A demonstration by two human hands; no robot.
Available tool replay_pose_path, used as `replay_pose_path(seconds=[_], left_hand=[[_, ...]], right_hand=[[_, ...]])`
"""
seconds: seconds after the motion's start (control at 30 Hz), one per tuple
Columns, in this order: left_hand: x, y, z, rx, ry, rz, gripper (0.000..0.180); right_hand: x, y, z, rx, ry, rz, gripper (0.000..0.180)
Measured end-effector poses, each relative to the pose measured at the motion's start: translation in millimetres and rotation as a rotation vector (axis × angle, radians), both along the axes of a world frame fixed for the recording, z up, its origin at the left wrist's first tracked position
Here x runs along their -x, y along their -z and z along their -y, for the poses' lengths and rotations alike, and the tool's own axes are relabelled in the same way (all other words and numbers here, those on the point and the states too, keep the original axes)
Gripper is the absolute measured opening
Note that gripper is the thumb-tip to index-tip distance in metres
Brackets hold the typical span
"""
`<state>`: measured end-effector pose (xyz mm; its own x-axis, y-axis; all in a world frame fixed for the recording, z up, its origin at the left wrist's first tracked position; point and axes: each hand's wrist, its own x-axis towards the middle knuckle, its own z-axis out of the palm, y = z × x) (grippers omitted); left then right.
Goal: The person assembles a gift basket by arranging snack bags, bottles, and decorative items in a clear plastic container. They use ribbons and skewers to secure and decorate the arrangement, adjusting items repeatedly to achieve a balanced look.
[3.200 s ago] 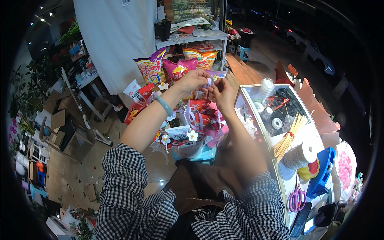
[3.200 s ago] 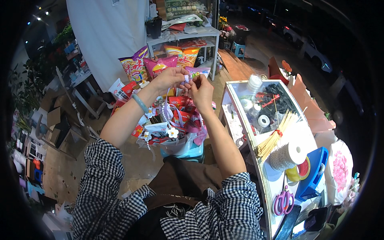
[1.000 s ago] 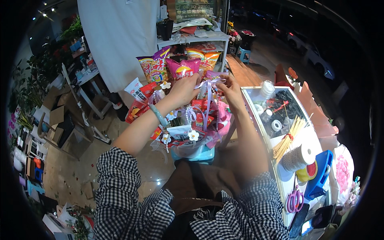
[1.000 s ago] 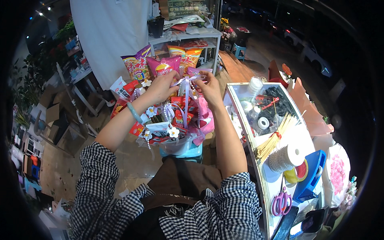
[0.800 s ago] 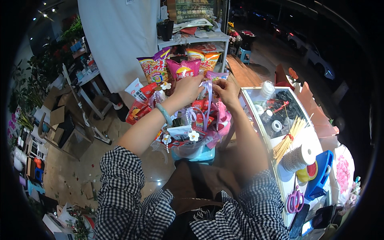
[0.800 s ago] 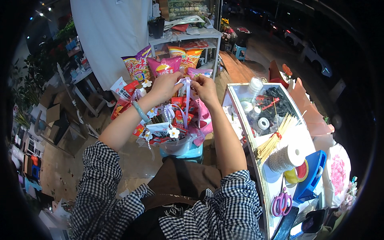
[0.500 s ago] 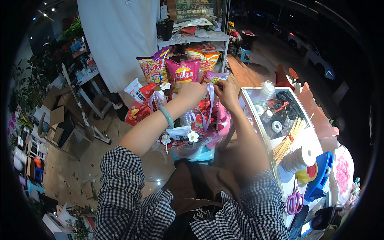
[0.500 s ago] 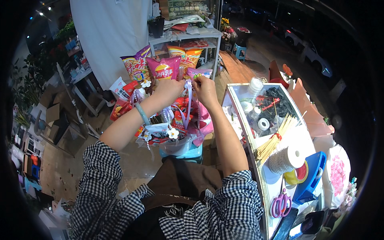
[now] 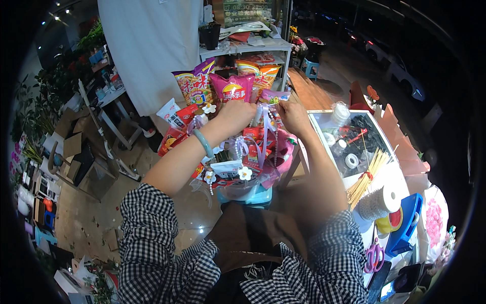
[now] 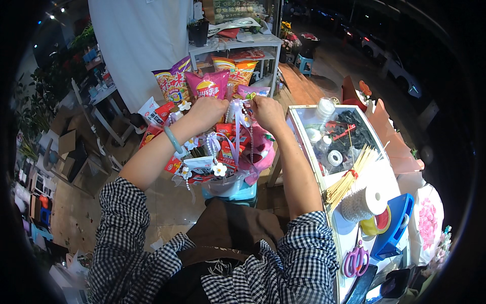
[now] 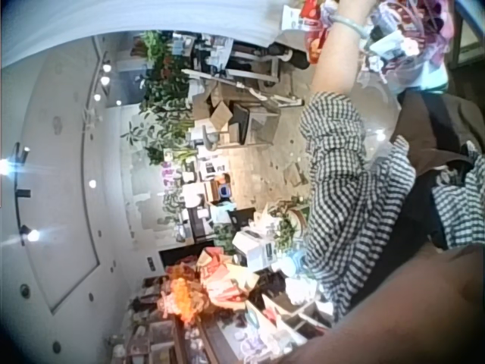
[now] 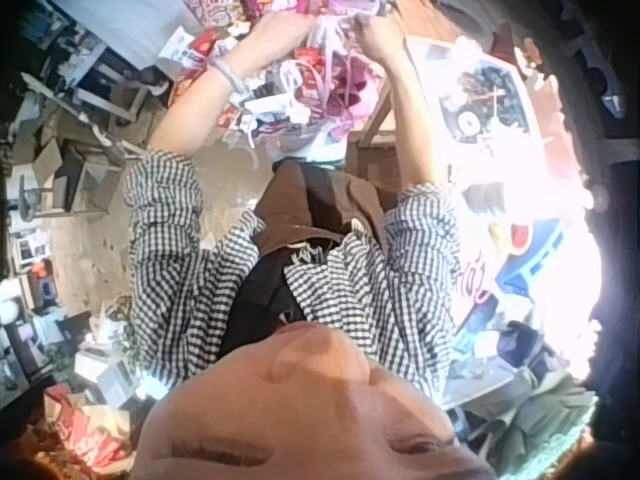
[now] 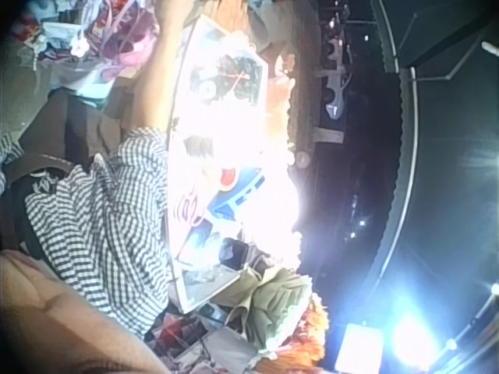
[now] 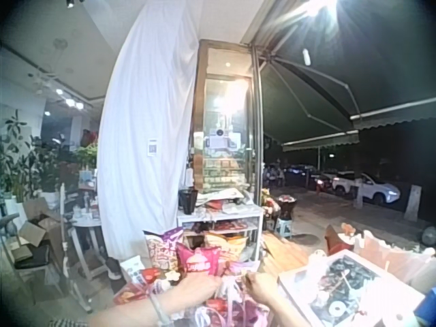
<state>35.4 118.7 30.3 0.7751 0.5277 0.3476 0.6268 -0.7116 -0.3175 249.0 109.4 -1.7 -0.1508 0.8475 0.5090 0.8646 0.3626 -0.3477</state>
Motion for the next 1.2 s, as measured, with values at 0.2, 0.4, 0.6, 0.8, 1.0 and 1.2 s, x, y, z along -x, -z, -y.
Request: replay_pose_path(seconds=[0.2, 0.4, 0.6, 0.8, 1.0, 1.2], left_hand=[[10, -7, -13, -0.010, 0.033, 0.005, 0.006], [15, -3, -17, -0.041, 0.073, 0.014, 0.005], [17, -5, -17, 0.025, 0.051, -0.009, 0.005], [15, -5, -15, 0.101, -0.014, 0.004, 0.007], [18, -14, 2, 0.269, -0.120, 0.145, 0.018], [17, -21, 18, 0.268, 0.016, 0.585, 0.024]], right_hand=[[-9, -4, -3, -0.014, -0.075, 0.014, 0.024], [-13, 0, -8, -0.040, -0.155, -0.103, 0.023], [-13, 4, -7, -0.036, -0.157, -0.187, 0.029], [-7, 12, -3, 0.056, -0.119, -0.435, 0.028], [-5, 13, 23, 0.319, -0.252, -0.810, 0.026], [18, 2, 48, -0.108, -0.070, -0.755, 0.040]])
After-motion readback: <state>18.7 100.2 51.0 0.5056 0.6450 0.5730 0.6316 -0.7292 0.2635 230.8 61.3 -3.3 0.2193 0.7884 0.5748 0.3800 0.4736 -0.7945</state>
